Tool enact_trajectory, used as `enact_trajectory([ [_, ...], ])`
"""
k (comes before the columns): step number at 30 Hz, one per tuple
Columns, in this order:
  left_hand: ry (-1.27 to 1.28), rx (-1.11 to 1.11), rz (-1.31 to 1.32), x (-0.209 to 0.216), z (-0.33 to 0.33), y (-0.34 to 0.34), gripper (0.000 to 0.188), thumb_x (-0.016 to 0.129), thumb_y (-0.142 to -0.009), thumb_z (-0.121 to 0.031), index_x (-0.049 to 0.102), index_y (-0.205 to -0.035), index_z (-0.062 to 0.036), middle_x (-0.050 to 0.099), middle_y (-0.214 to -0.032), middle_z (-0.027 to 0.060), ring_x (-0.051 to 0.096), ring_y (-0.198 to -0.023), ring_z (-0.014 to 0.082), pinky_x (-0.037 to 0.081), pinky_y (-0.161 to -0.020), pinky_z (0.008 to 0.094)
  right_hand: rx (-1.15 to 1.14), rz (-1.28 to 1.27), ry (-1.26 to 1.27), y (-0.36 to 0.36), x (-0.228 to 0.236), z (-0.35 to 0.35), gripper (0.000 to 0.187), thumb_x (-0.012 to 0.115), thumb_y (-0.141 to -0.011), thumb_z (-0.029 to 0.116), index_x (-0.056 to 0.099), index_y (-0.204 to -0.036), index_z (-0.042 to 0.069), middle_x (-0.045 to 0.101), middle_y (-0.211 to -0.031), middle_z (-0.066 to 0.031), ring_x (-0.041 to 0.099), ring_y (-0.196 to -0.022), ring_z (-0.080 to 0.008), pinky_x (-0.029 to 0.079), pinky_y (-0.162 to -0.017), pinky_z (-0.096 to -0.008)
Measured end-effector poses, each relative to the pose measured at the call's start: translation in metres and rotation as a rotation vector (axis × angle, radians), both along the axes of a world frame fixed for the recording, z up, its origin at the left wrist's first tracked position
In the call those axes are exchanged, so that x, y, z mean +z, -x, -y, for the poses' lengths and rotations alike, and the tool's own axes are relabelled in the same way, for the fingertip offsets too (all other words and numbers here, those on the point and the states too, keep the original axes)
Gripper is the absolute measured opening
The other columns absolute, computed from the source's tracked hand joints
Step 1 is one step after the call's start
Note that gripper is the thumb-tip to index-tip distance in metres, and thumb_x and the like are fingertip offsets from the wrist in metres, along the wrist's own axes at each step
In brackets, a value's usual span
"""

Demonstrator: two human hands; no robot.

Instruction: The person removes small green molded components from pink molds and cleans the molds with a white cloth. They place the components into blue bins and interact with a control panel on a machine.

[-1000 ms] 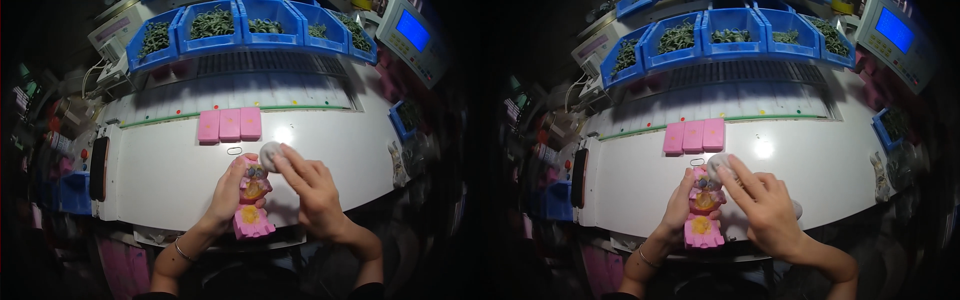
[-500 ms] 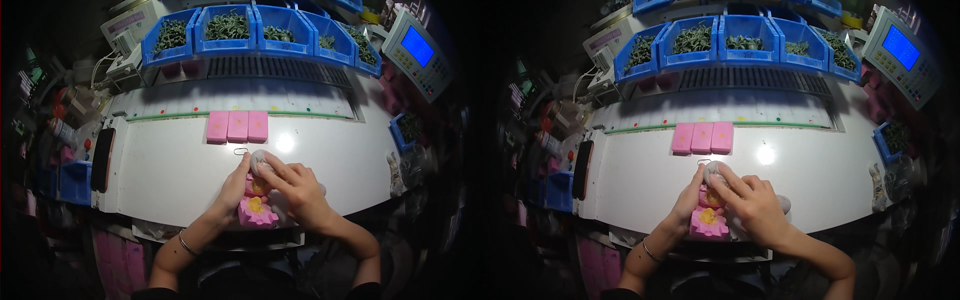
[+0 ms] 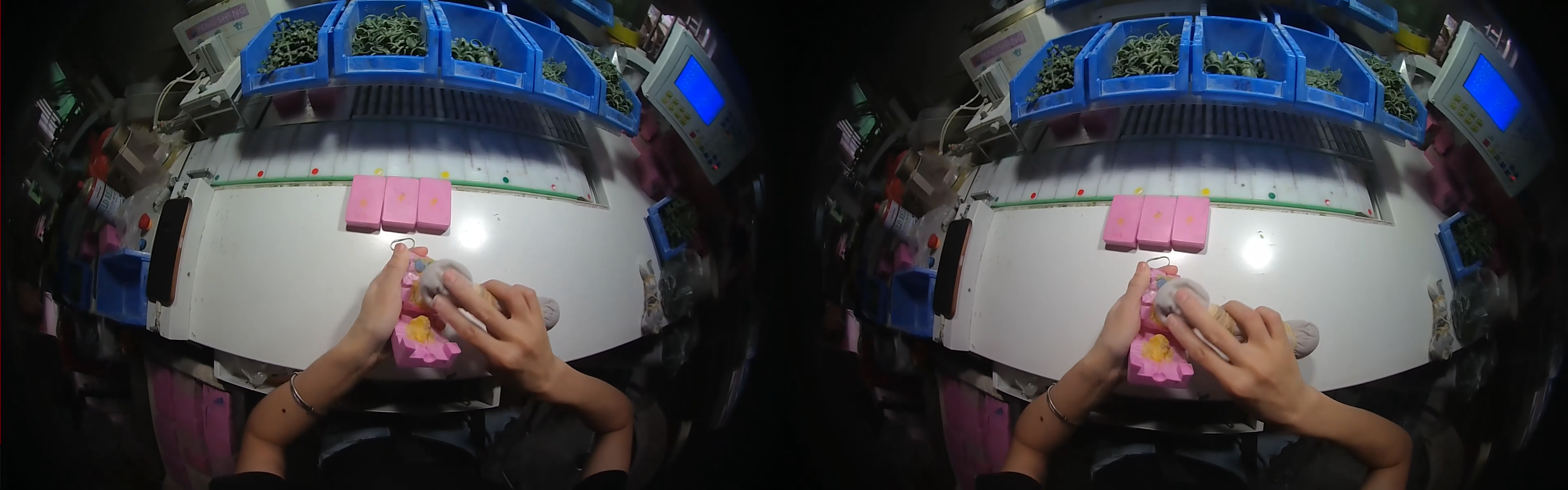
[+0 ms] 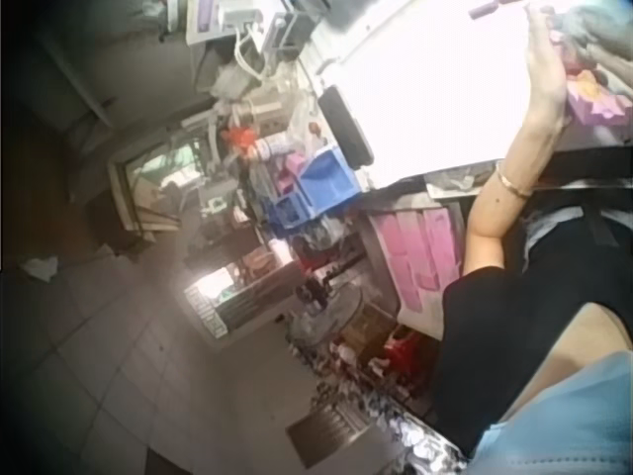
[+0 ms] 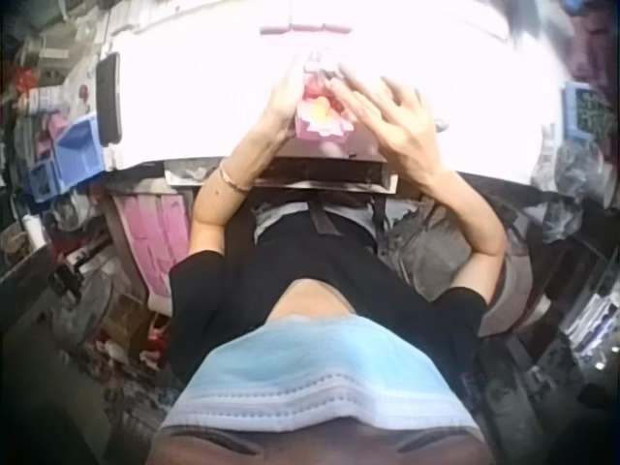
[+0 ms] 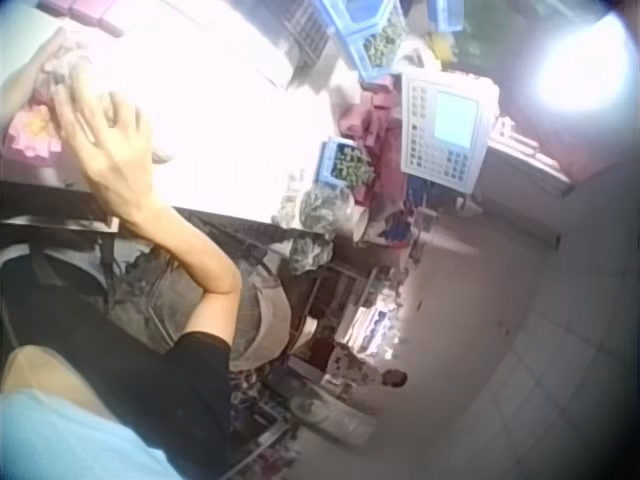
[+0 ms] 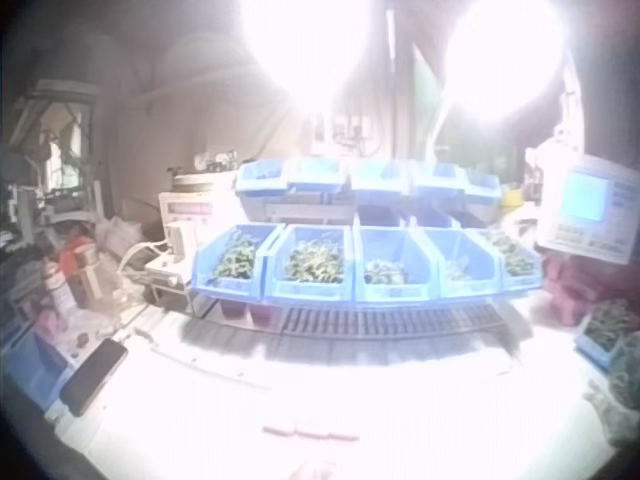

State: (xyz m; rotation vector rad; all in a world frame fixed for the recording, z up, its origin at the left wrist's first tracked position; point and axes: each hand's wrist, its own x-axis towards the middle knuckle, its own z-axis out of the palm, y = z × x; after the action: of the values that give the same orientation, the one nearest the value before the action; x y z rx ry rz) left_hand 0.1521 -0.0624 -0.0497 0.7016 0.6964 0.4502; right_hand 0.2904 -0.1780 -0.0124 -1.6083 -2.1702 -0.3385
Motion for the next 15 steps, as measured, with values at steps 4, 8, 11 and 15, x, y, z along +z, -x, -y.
enact_trajectory([
  [4,-0.187,0.009,-0.046,-0.01,-0.001,0.0,0.052,0.027,-0.097,-0.048,0.044,-0.121,-0.0054,0.056,-0.106,0.0102,0.057,-0.095,0.018,0.047,-0.085,0.0299,0.06,0.133,0.04,-0.001,-0.007,0.0,0.048,0.058,-0.074,0.014,0.057,-0.121,0.015,0.052,-0.128,-0.0009,0.053,-0.085,-0.0198,0.04,-0.072,-0.0295],
  [8,-0.201,0.046,-0.034,-0.013,0.003,0.002,0.053,0.026,-0.097,-0.048,0.043,-0.123,-0.0048,0.056,-0.106,0.0103,0.057,-0.095,0.0176,0.047,-0.085,0.0293,0.022,-0.047,0.025,0.0,0.002,0.0,0.048,0.057,-0.073,0.015,0.057,-0.122,0.015,0.051,-0.129,-0.0014,0.053,-0.087,-0.0195,0.04,-0.073,-0.0301],
  [11,-0.198,0.031,-0.02,-0.008,0.005,0.0,0.053,0.026,-0.098,-0.047,0.043,-0.123,-0.0043,0.057,-0.104,0.0099,0.057,-0.094,0.017,0.047,-0.085,0.0288,0.079,0.05,0.036,0.001,-0.001,-0.003,0.05,0.058,-0.073,0.016,0.056,-0.123,0.014,0.051,-0.129,-0.0015,0.053,-0.087,-0.02,0.041,-0.073,-0.03],
  [15,-0.153,0.05,-0.018,0.0,0.005,0.001,0.053,0.026,-0.098,-0.046,0.043,-0.124,-0.004,0.058,-0.104,0.0093,0.057,-0.093,0.0158,0.047,-0.084,0.0282,0.052,-0.025,0.075,0.0,0.006,-0.005,0.049,0.057,-0.074,0.015,0.056,-0.122,0.013,0.052,-0.129,-0.0021,0.053,-0.089,-0.0202,0.041,-0.074,-0.0301],
])
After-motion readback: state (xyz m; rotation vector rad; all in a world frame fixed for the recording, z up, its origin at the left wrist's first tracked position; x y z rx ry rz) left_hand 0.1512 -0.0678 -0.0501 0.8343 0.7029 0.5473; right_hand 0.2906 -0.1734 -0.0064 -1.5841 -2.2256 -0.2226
